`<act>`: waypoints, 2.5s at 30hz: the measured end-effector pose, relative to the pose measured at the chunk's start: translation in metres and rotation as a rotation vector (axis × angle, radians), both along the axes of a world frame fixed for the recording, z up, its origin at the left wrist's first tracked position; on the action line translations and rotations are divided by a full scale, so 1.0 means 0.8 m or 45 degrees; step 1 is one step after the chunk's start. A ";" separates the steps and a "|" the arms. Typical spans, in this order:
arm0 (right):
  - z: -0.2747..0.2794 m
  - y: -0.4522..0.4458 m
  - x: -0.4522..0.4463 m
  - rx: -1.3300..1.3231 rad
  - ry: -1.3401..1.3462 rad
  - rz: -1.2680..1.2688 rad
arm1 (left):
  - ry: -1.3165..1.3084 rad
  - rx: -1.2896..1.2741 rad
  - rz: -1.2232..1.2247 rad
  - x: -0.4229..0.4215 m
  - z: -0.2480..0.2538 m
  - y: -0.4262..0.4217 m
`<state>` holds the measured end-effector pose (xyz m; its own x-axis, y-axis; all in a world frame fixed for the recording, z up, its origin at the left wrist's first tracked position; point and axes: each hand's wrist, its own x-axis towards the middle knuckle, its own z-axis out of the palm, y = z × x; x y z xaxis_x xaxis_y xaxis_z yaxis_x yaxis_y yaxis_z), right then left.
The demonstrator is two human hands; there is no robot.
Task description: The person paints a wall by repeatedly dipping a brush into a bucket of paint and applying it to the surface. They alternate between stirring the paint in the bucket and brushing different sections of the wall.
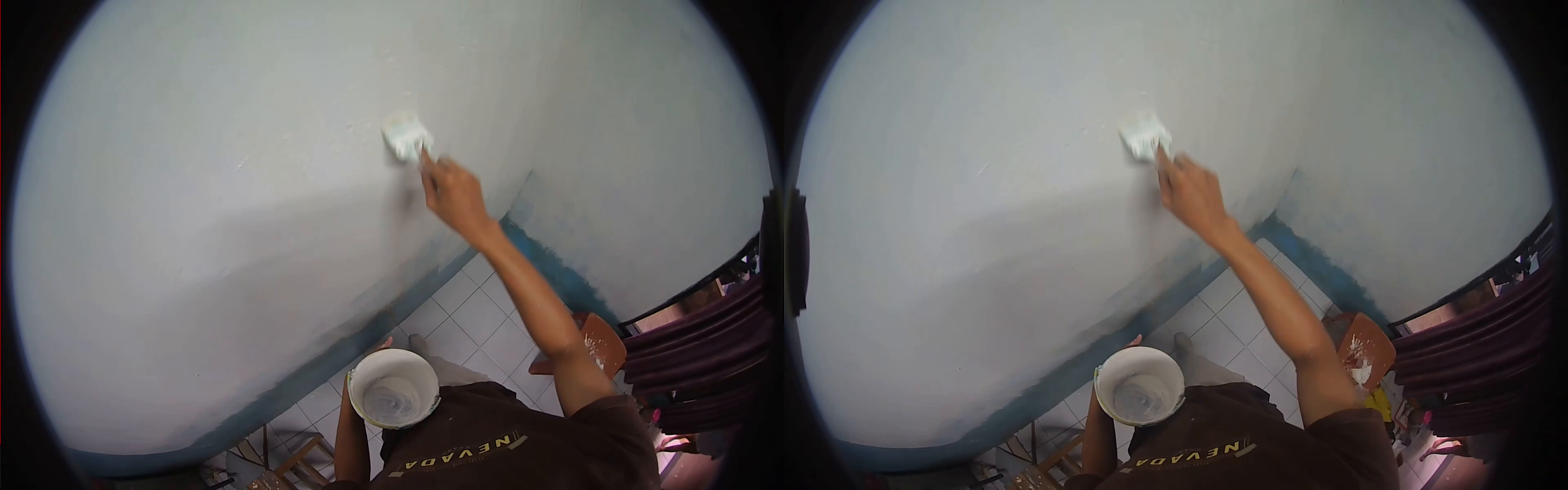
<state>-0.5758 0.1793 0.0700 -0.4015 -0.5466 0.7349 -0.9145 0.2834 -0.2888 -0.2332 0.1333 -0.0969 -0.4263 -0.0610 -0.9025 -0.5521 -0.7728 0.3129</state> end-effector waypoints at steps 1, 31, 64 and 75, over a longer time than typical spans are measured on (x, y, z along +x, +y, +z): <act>-0.027 0.008 0.012 0.047 -0.077 0.022 | 0.048 0.039 0.024 0.007 -0.015 -0.002; -0.190 0.045 0.004 0.333 -0.313 0.112 | 0.200 0.165 0.084 0.015 -0.061 -0.004; -0.056 -0.155 0.087 -0.080 0.092 0.186 | 0.398 -0.272 0.323 0.045 -0.061 0.026; -0.303 -0.093 0.125 0.495 -0.289 0.301 | 0.561 -0.378 0.275 0.049 -0.078 0.010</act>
